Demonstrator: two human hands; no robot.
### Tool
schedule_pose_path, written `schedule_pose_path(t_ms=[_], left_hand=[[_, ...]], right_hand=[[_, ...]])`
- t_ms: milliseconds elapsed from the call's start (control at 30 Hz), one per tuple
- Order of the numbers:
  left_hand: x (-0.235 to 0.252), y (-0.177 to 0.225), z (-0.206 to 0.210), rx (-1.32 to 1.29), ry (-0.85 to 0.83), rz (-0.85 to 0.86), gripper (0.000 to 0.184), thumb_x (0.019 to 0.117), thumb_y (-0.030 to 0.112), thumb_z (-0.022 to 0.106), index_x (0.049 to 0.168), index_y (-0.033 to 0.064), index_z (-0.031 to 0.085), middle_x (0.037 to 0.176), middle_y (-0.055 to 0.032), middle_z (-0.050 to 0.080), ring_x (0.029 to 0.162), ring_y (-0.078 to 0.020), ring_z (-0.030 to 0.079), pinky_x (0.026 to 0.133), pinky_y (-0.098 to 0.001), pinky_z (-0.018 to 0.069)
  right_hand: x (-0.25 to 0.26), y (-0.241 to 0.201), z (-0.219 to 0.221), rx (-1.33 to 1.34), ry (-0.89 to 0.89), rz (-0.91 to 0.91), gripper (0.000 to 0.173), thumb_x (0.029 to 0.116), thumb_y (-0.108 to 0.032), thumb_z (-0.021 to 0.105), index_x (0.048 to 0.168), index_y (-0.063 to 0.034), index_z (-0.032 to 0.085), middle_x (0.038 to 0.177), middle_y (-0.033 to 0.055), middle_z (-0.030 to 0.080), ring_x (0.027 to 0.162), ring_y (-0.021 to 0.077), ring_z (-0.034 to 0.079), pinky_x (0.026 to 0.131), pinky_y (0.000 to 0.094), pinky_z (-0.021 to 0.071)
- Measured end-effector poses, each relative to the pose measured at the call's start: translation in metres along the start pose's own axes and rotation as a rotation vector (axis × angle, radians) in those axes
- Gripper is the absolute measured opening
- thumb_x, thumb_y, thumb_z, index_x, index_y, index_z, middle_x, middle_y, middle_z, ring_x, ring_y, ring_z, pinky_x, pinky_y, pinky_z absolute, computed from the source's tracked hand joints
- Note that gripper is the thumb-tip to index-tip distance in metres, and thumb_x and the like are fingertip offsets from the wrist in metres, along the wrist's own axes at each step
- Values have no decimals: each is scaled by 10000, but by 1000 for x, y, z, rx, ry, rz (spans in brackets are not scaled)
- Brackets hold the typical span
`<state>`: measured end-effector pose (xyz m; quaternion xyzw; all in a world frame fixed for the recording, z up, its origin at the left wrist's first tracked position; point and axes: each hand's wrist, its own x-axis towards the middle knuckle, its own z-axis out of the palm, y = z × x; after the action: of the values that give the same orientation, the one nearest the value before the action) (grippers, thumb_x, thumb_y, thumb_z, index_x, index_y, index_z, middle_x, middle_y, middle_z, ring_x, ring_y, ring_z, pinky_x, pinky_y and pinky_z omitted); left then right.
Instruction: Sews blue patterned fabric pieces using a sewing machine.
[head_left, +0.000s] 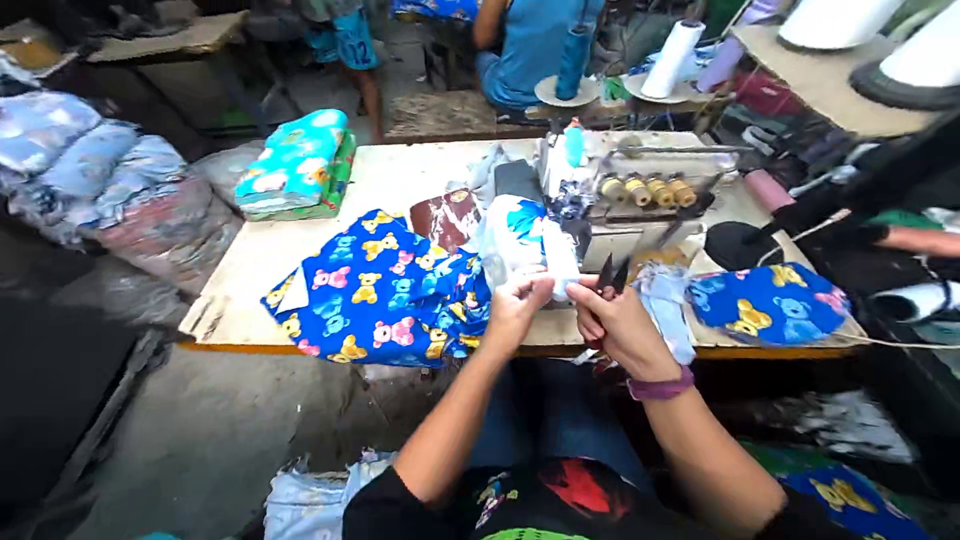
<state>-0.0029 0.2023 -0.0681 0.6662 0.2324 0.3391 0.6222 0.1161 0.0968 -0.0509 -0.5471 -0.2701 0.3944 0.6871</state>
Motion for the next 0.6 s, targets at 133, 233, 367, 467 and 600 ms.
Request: schedule_pose_path(t_ms=[133,233,367,467,600], left_hand=[[-4,-8,14,-165,110,87,80,914,17,694,913,-59,718,1025,-64,715,960,-29,667,883,-209,556],[-11,-4,11,-161,93,56,67,937,12,671,956,-37,713,931,1,734,879,1,675,841,-202,561],[-31,-6,8,13,109,50,138,962,21,638,1009,-88,710,982,-66,720,925,-4,662,864,-183,546],[-40,-9,7,143,198,80,95,908,40,724,945,-41,757,901,-41,745,871,3,677,856,-183,547],[-40,-18,8,554,238,428,112,926,94,705,954,22,787,901,-62,753,873,-130,667,894,-383,459]], right_hand=[[-1,0,-4,-8,37,-28,99,979,-39,593,941,-94,665,505,-102,523,374,-9,431,393,158,404],[0,2,-2,-11,34,-38,59,956,-35,632,954,-85,662,550,-94,567,389,-11,449,403,156,415],[-9,11,-2,-91,27,2,87,887,2,719,959,-42,698,687,-70,665,427,-27,471,425,143,428],[-16,17,-3,-85,60,71,59,896,20,716,933,-24,704,589,-60,617,395,-16,465,406,145,425],[-18,13,-4,-134,56,111,56,916,17,709,968,1,723,558,-37,613,388,2,486,402,155,439]])
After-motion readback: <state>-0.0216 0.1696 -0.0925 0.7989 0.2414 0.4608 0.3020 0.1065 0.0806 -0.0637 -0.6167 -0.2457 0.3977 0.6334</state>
